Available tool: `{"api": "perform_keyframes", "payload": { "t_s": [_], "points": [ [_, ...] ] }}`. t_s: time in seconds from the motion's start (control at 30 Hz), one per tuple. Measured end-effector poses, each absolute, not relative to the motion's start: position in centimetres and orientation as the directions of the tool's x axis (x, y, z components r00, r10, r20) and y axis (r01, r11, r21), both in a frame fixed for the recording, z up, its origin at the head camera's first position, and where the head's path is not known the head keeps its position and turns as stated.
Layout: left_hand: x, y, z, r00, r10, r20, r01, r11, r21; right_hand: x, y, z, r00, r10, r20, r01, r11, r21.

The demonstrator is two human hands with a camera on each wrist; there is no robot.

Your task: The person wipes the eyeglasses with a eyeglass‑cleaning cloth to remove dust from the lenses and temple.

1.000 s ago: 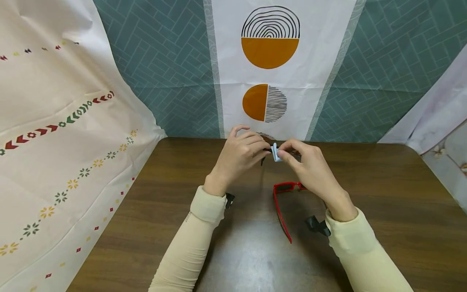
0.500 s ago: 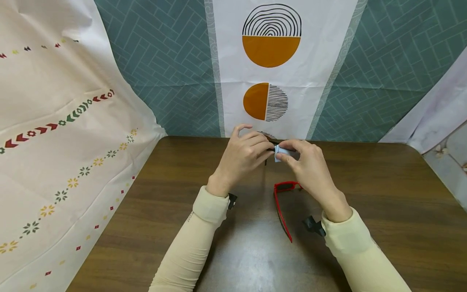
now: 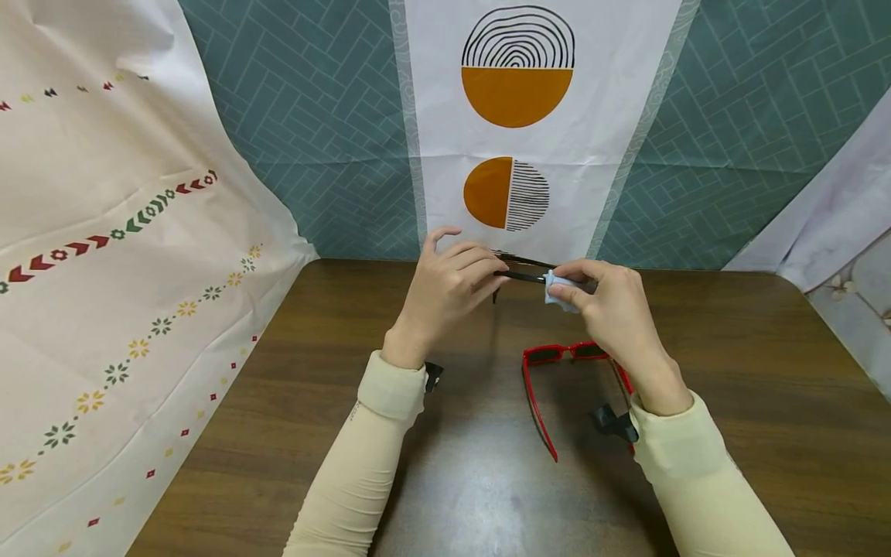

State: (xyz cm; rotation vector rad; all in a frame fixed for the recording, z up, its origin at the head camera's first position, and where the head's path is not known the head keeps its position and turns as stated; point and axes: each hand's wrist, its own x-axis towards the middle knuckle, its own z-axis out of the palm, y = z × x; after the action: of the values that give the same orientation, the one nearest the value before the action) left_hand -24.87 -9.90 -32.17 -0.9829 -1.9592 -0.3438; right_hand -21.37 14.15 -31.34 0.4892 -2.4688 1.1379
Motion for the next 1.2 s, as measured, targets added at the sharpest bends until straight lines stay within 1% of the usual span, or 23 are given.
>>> {"api": "perform_keyframes", "payload": {
  "t_s": [0.17,0.37,0.53,0.67,0.73,0.83,1.0,1.1,1.2],
  "points": [
    [-24.9,-10.8,-31.9,-0.281,0.450,0.848,0.755,0.649,-0.094,-21.5,14.9,-30.9,-0.882,-0.113,0.457,-0.423,0.617,-0.664],
    [-24.9,-11.5,-31.4,-0.295,0.385,0.874,0.750,0.660,-0.038,-21.7,16.3,-30.4,-0.889,-0.102,0.446,-0.416,0.588,-0.694],
    [-25.1,-11.9,-31.3,-0.303,0.349,0.887,0.742,0.670,-0.011,-21.9,17.3,-30.0,-0.919,-0.113,0.378,-0.376,0.543,-0.751],
    [-25.0,-12.2,-31.2,-0.307,0.359,0.881,0.728,0.685,-0.025,-21.8,17.8,-29.8,-0.935,-0.108,0.337,-0.344,0.510,-0.789],
    [-24.9,-12.3,-31.2,-0.323,0.384,0.865,0.718,0.695,-0.041,-21.8,17.9,-29.8,-0.936,-0.105,0.335,-0.341,0.501,-0.795],
    [-25.0,-12.3,-31.3,-0.370,0.426,0.826,0.709,0.704,-0.046,-21.6,17.8,-29.8,-0.930,-0.106,0.352,-0.354,0.518,-0.779],
    [-25.2,-12.2,-31.6,-0.440,0.461,0.771,0.729,0.684,0.007,-21.3,17.6,-29.7,-0.914,-0.115,0.388,-0.382,0.563,-0.733],
    [-25.3,-12.1,-31.8,-0.458,0.453,0.765,0.743,0.667,0.049,-21.2,17.7,-29.7,-0.907,-0.123,0.404,-0.397,0.572,-0.718],
    [-25.4,-12.1,-31.9,-0.460,0.425,0.779,0.750,0.656,0.084,-21.3,17.9,-29.7,-0.908,-0.135,0.396,-0.400,0.561,-0.725]
  ]
}}
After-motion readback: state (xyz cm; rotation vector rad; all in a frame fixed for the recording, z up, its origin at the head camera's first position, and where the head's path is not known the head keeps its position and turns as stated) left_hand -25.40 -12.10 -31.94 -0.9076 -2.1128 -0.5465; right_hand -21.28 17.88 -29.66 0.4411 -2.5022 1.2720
